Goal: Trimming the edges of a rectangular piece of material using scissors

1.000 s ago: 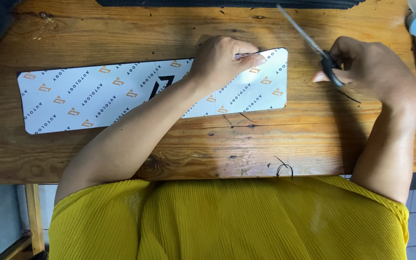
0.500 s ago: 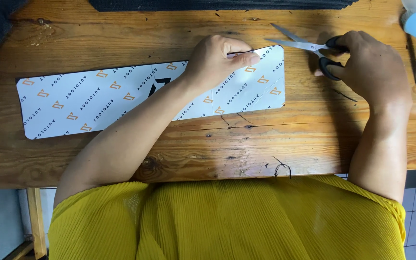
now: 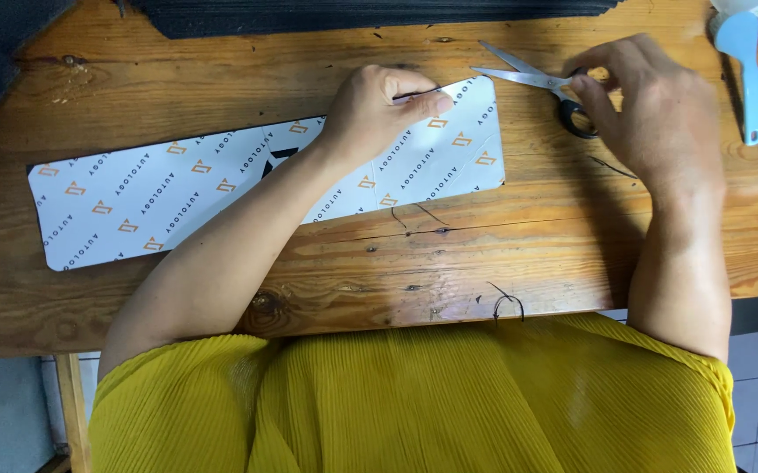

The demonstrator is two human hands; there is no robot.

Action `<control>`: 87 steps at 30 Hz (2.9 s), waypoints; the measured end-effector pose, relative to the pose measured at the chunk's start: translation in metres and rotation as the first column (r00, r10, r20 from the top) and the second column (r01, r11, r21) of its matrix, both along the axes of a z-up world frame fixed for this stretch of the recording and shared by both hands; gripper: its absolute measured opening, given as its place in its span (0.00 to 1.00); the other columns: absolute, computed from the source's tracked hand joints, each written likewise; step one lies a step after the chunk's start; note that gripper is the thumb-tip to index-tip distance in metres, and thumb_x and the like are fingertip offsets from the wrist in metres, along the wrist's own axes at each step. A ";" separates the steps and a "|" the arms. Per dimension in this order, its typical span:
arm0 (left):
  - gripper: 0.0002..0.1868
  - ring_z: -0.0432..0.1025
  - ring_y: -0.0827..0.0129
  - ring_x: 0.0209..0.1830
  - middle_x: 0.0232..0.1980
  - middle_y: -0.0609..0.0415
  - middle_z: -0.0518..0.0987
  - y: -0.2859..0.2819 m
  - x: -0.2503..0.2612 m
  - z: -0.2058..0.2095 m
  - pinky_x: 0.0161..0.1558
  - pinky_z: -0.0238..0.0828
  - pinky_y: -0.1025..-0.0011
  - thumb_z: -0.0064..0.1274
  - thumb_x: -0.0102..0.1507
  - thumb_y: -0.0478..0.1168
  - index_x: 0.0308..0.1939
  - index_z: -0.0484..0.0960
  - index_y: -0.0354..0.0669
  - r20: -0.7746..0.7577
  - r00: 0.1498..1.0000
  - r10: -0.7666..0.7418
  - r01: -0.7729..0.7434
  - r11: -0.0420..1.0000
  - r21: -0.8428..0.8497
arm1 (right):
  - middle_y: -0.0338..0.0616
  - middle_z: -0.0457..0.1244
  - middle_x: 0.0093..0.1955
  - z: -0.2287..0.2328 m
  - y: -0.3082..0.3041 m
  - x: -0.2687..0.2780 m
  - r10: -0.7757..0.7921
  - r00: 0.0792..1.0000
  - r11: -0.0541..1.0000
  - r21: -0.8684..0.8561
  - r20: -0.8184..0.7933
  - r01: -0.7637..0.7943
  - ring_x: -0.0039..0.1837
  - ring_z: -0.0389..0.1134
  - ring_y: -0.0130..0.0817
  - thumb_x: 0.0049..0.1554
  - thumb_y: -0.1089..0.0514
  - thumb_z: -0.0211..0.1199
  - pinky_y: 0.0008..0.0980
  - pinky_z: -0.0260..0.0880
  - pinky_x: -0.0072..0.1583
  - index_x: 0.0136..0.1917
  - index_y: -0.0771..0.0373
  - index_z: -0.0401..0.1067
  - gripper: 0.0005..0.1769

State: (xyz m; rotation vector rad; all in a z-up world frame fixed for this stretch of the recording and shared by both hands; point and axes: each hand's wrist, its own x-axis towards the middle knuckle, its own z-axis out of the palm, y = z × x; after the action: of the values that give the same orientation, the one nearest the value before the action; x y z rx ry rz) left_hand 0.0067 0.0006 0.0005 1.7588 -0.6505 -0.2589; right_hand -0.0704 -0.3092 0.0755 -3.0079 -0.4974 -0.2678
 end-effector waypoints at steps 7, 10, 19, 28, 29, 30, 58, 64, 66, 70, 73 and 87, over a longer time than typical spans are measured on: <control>0.14 0.78 0.83 0.36 0.37 0.62 0.88 0.000 0.002 0.004 0.36 0.67 0.79 0.57 0.66 0.51 0.37 0.89 0.46 0.063 0.998 0.018 -0.020 0.999 0.026 | 0.43 0.69 0.43 0.009 0.050 0.004 0.192 0.810 0.865 0.486 -0.554 0.127 0.42 0.71 0.33 0.71 0.46 0.43 0.32 0.71 0.49 0.59 0.65 0.73 0.23; 0.19 0.58 0.85 0.28 0.24 0.67 0.69 0.002 0.000 0.004 0.30 0.49 0.77 0.56 0.69 0.51 0.27 0.81 0.47 0.056 0.998 -0.002 0.001 1.000 0.013 | 0.37 0.71 0.36 0.004 0.057 0.001 0.089 0.750 0.911 0.358 -0.655 0.205 0.40 0.74 0.29 0.67 0.36 0.44 0.30 0.66 0.50 0.46 0.55 0.73 0.26; 0.18 0.55 0.84 0.28 0.24 0.69 0.64 0.001 0.000 0.006 0.30 0.45 0.76 0.58 0.69 0.50 0.26 0.80 0.49 0.015 1.000 0.003 -0.004 0.999 0.041 | 0.34 0.62 0.42 -0.044 0.058 0.006 0.146 0.900 0.734 0.654 -0.411 0.180 0.42 0.55 0.25 0.72 0.52 0.58 0.26 0.57 0.46 0.48 0.60 0.67 0.12; 0.17 0.56 0.85 0.26 0.23 0.69 0.68 0.003 0.003 0.004 0.28 0.46 0.77 0.58 0.69 0.50 0.27 0.83 0.49 0.017 0.999 0.049 -0.049 0.998 0.027 | 0.36 0.67 0.41 -0.012 0.067 0.003 0.158 0.816 0.728 0.624 -0.556 0.284 0.41 0.70 0.24 0.66 0.42 0.56 0.23 0.65 0.47 0.54 0.60 0.70 0.19; 0.15 0.57 0.86 0.26 0.23 0.70 0.70 0.003 0.004 0.003 0.27 0.46 0.77 0.59 0.68 0.50 0.28 0.85 0.50 -0.001 0.997 0.081 -0.081 0.996 0.034 | 0.38 0.71 0.42 -0.002 0.073 0.003 0.149 0.727 0.767 0.542 -0.670 0.343 0.42 0.74 0.25 0.65 0.43 0.57 0.23 0.67 0.48 0.55 0.59 0.71 0.17; 0.14 0.57 0.86 0.25 0.23 0.71 0.73 0.004 0.005 0.003 0.26 0.46 0.77 0.59 0.67 0.50 0.29 0.87 0.51 -0.018 0.993 0.113 -0.112 0.993 0.042 | 0.40 0.75 0.43 0.009 0.079 0.003 0.132 0.624 0.803 0.451 -0.771 0.388 0.43 0.78 0.27 0.63 0.45 0.59 0.23 0.69 0.49 0.56 0.57 0.71 0.16; 0.11 0.69 0.81 0.23 0.22 0.58 0.80 0.030 -0.016 0.001 0.28 0.62 0.80 0.61 0.67 0.49 0.36 0.88 0.48 -0.106 0.979 0.172 -0.161 0.982 0.100 | 0.42 0.71 0.29 -0.006 0.069 0.006 0.304 0.641 0.812 0.543 -0.705 0.213 0.34 0.75 0.30 0.64 0.55 0.62 0.24 0.67 0.41 0.39 0.62 0.75 0.13; 0.14 0.58 0.85 0.26 0.27 0.73 0.72 0.027 -0.005 0.044 0.28 0.46 0.76 0.52 0.69 0.55 0.37 0.85 0.56 -0.181 0.981 0.065 0.015 0.912 0.410 | 0.37 0.71 0.32 -0.013 0.067 0.008 0.294 0.649 0.805 0.548 -0.702 0.227 0.32 0.71 0.25 0.67 0.50 0.60 0.24 0.64 0.43 0.37 0.58 0.68 0.18; 0.25 0.57 0.81 0.24 0.23 0.69 0.64 0.027 0.000 0.049 0.27 0.45 0.72 0.51 0.68 0.64 0.24 0.69 0.56 -0.242 0.970 -0.006 0.131 0.853 0.506 | 0.38 0.70 0.32 -0.014 0.065 0.009 0.315 0.671 0.794 0.574 -0.671 0.201 0.32 0.70 0.26 0.67 0.51 0.60 0.24 0.66 0.42 0.37 0.59 0.69 0.18; 0.23 0.63 0.80 0.24 0.26 0.66 0.73 0.025 -0.001 0.042 0.26 0.51 0.73 0.63 0.59 0.63 0.27 0.76 0.53 -0.282 0.957 0.064 0.112 0.819 0.563 | 0.39 0.70 0.32 -0.017 0.066 0.009 0.303 0.678 0.790 0.574 -0.669 0.213 0.32 0.71 0.27 0.67 0.50 0.60 0.24 0.66 0.42 0.37 0.59 0.69 0.19; 0.15 0.67 0.83 0.26 0.29 0.66 0.80 0.026 0.001 0.023 0.26 0.56 0.76 0.68 0.60 0.49 0.28 0.79 0.51 -0.264 0.964 0.038 0.083 0.899 0.430 | 0.36 0.70 0.32 -0.016 0.068 0.011 0.278 0.693 0.810 0.550 -0.665 0.203 0.33 0.71 0.24 0.68 0.50 0.59 0.23 0.65 0.45 0.36 0.58 0.70 0.19; 0.12 0.67 0.86 0.26 0.28 0.69 0.80 0.030 0.002 -0.007 0.24 0.54 0.79 0.69 0.59 0.47 0.29 0.82 0.50 -0.234 0.965 0.122 -0.055 0.961 0.271 | 0.48 0.72 0.41 -0.019 0.048 0.017 0.271 0.711 0.702 0.638 -0.649 0.316 0.40 0.75 0.33 0.72 0.48 0.43 0.24 0.63 0.36 0.58 0.62 0.71 0.20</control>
State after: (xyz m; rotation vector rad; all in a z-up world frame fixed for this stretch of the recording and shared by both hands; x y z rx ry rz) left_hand 0.0086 0.0307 -0.0062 1.9627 -0.3657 -0.5139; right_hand -0.0537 -0.2614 0.0560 -2.0680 -0.1813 0.5789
